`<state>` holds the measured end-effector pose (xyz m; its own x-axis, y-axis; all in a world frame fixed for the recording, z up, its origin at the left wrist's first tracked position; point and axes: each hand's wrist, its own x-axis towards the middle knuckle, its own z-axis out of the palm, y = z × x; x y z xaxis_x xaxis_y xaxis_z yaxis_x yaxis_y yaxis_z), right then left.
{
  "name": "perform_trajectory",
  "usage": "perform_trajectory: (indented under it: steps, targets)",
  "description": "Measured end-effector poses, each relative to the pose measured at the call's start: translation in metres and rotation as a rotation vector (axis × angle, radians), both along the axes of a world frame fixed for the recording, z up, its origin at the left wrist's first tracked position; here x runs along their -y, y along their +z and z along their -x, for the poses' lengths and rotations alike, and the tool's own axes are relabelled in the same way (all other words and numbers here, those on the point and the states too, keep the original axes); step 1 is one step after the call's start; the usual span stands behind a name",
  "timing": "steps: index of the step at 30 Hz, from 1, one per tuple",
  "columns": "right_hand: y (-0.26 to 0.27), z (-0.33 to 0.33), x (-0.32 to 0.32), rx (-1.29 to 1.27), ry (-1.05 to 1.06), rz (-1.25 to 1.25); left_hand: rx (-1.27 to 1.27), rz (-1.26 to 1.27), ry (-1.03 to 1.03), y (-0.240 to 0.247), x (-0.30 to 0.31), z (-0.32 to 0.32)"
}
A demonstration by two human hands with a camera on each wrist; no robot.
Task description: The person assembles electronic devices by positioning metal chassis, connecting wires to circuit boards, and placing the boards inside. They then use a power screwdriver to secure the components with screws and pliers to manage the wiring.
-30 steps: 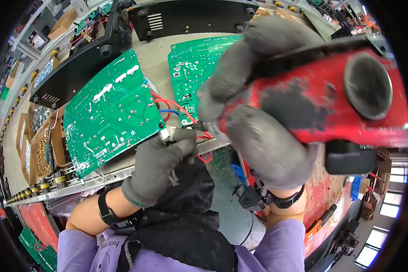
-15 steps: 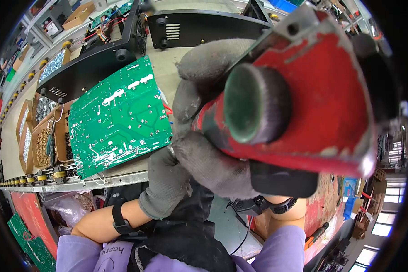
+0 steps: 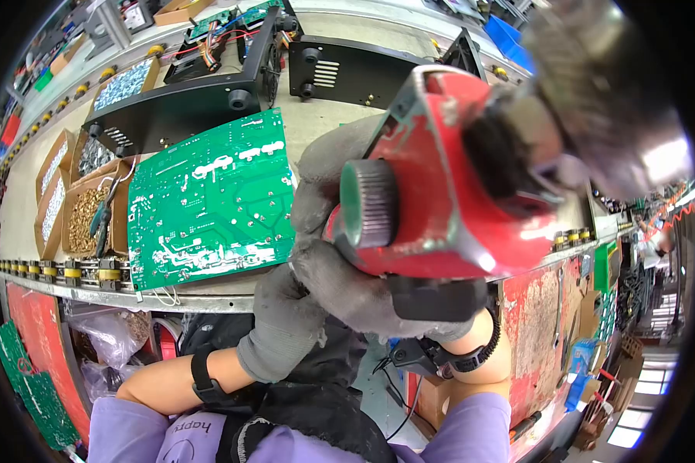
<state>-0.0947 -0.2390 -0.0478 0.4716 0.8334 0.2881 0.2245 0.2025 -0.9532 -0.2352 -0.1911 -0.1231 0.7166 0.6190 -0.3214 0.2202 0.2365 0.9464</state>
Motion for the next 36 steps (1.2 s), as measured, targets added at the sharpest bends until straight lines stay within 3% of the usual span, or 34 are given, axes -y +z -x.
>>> perform_trajectory:
  steps: [2, 5, 8, 11, 12, 17, 21, 23, 25, 30, 36]
  targets:
    - [-0.004, -0.003, -0.003, 0.189, 0.042, 0.043, 0.015, -0.024, 0.036, -0.007, 0.003, -0.002]
    - [-0.007, 0.001, -0.011, 0.014, 0.079, -0.083, 0.045, -0.021, 0.065, -0.011, 0.005, -0.002]
    - [-0.008, 0.003, -0.02, 0.014, 0.134, -0.082, 0.038, -0.23, 0.025, -0.021, -0.005, 0.006]
    - [-0.005, 0.026, -0.04, 0.031, 0.14, -0.096, 0.099, -0.174, 0.02, -0.025, -0.026, 0.029]
    - [-0.005, -0.002, -0.005, 0.002, 0.118, -0.144, 0.078, -0.203, 0.0, -0.022, 0.005, 0.002]
    - [-0.004, -0.011, 0.0, 0.104, 0.181, -0.099, 0.166, -0.414, 0.045, -0.032, 0.006, -0.003]
    - [-0.005, -0.007, -0.002, 0.151, 0.17, -0.1, 0.112, -0.321, 0.049, -0.014, 0.005, 0.0]
    - [-0.006, -0.006, -0.003, 0.155, 0.172, -0.129, -0.034, -0.11, 0.023, -0.004, 0.005, 0.002]
    - [-0.008, -0.004, -0.003, -0.028, 0.169, -0.147, 0.016, -0.181, 0.04, -0.014, 0.006, 0.001]
    - [-0.005, -0.005, -0.003, 0.107, 0.11, -0.048, 0.056, -0.277, 0.076, -0.022, 0.007, 0.002]
    - [-0.006, -0.006, -0.004, 0.193, 0.194, -0.059, 0.114, -0.398, 0.095, -0.026, 0.001, 0.004]
